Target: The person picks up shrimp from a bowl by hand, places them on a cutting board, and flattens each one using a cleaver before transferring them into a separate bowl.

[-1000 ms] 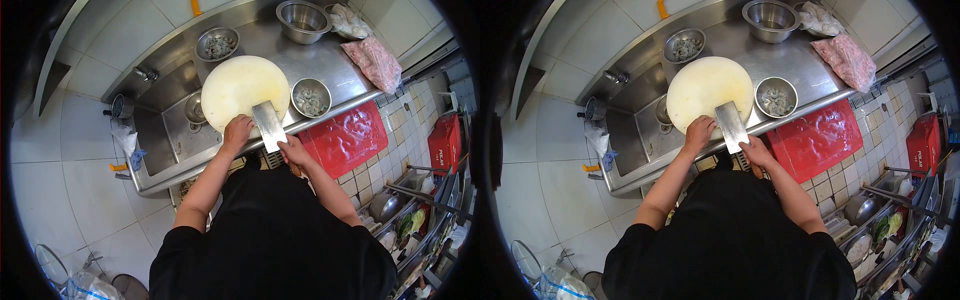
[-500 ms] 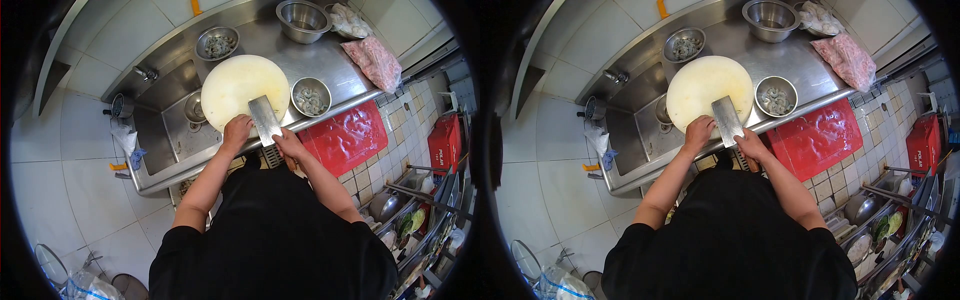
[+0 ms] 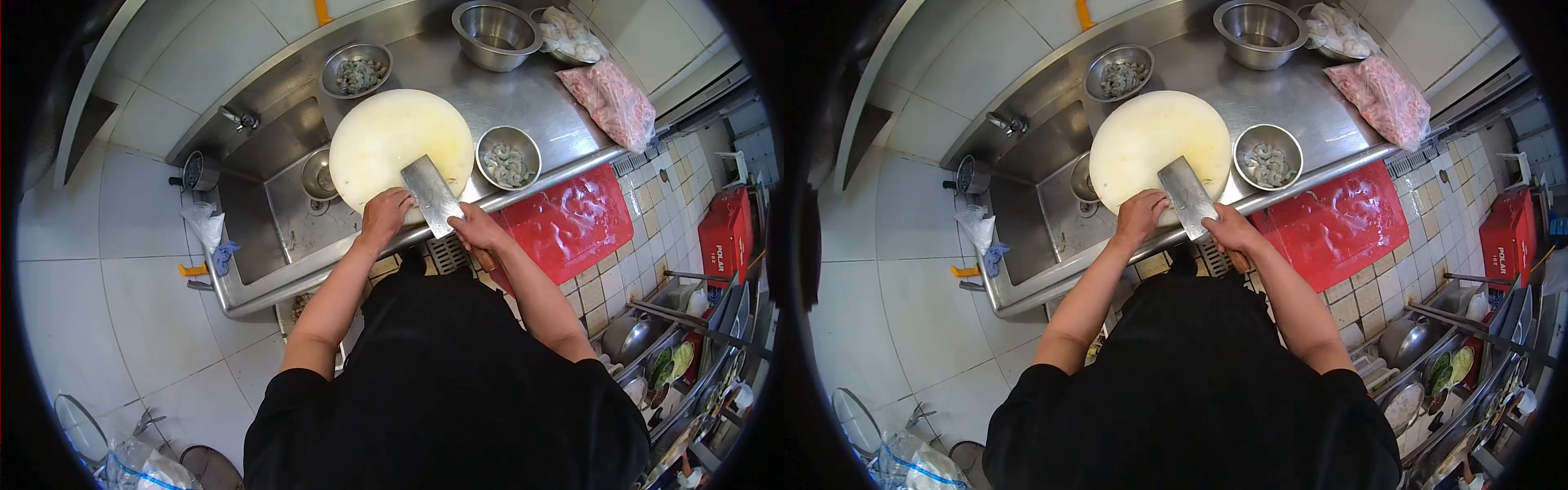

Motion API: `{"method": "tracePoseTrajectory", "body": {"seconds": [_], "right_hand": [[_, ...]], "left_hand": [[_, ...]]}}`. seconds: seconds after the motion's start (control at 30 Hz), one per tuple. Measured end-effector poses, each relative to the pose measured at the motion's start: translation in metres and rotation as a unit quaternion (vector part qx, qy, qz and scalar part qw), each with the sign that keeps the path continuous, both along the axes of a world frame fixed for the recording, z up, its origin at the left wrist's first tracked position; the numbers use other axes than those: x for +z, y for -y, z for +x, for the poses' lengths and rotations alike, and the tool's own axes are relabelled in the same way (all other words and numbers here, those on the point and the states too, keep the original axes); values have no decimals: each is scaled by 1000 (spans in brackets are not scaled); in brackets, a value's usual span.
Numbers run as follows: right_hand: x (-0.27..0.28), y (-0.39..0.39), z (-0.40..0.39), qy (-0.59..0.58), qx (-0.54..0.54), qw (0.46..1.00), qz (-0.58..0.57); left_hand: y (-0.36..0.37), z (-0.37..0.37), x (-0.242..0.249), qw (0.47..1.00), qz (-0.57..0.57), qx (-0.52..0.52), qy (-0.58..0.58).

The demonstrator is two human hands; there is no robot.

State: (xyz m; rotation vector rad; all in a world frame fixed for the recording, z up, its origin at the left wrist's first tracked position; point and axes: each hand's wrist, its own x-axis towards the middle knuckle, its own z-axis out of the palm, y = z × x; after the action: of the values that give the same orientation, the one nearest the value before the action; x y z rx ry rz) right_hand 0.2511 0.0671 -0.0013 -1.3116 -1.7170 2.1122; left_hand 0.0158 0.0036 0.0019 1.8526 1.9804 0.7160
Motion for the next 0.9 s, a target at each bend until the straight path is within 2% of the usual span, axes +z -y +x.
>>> {"method": "tracePoseTrajectory", "body": {"seconds": [0.33, 0.5, 0.57, 0.6, 0.67, 0.7, 0.77, 0.83, 0.9], "right_hand": [[29, -9, 15, 54, 64, 996, 24], [23, -10, 33, 58, 77, 995, 19], [33, 1, 38, 103, 19, 989, 106], [21, 6, 41, 103, 19, 989, 107], [-15, 15, 48, 91, 4, 937, 336], [-8, 20, 49, 93, 2, 938, 335], [27, 27, 43, 103, -4, 987, 126], [38, 31, 43, 107, 3, 988, 111], [41, 34, 47, 111, 7, 989, 97]], "left_hand": [[1, -3, -7, 1000, 20, -8, 0], [3, -5, -11, 998, 52, -22, 13], [2, -7, -8, 999, 33, -26, 8], [0, -8, -4, 999, 14, -33, 3], [-6, -10, 5, 1000, -12, -23, 5], [-9, -10, 8, 999, -39, -15, 7], [-17, -12, 9, 999, -39, -23, 6], [-23, -15, 9, 999, -39, -34, 4], [-31, -20, 8, 992, -79, -98, -20]]}}
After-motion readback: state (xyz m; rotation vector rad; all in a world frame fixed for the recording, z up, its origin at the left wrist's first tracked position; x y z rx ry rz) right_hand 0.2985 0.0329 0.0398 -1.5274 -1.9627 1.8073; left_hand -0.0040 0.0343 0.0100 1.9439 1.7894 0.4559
